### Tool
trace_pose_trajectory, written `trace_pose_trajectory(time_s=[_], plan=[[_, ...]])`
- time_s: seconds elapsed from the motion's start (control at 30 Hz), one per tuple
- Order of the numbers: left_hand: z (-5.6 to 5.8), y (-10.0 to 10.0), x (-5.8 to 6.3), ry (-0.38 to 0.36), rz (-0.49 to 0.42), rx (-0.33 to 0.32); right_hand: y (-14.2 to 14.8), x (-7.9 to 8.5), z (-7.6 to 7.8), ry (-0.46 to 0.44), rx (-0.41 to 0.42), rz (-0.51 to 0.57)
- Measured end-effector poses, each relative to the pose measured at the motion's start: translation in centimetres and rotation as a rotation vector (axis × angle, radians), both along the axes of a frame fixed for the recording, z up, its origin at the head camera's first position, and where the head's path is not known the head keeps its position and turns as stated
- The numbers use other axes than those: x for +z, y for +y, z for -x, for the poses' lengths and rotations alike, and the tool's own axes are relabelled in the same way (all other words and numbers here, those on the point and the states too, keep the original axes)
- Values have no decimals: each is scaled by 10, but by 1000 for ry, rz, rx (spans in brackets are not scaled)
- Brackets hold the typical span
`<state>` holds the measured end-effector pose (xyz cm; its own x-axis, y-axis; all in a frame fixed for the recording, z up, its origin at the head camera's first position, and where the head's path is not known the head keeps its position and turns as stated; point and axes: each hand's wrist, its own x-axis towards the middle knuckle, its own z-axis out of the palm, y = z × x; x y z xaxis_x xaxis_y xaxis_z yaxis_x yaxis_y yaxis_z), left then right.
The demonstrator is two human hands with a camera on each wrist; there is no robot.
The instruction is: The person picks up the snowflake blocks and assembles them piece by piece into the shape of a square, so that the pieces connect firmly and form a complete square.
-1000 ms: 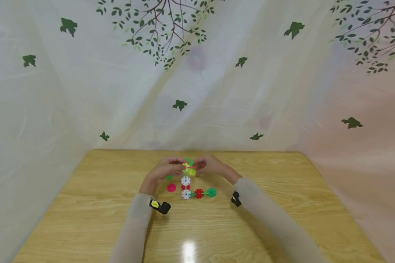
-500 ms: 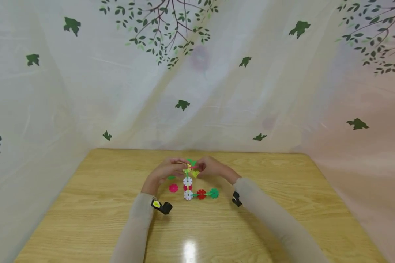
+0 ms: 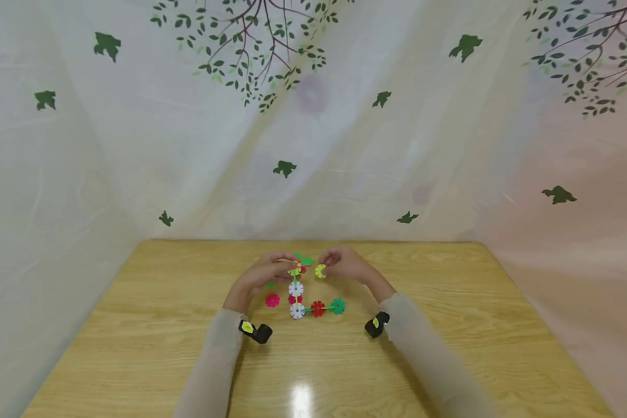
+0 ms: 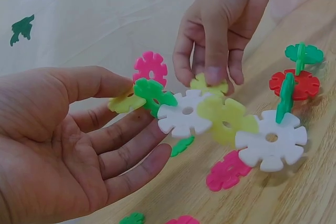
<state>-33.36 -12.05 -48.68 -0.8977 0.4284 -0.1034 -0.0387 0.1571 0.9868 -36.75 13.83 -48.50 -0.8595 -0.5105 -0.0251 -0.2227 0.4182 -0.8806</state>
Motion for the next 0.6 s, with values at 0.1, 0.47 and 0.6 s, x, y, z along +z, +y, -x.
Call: trace_pose_trajectory(time_s=[0.1, 0.47, 0.6], plan=[[-1, 1, 0, -9, 5, 5, 4, 0, -2, -44, -38, 110], [-4, 5, 0, -7, -10, 2, 7, 8, -8, -118, -80, 257], [-5, 6, 1, -17, -25, 19, 4, 9, -11, -109, -84, 285]])
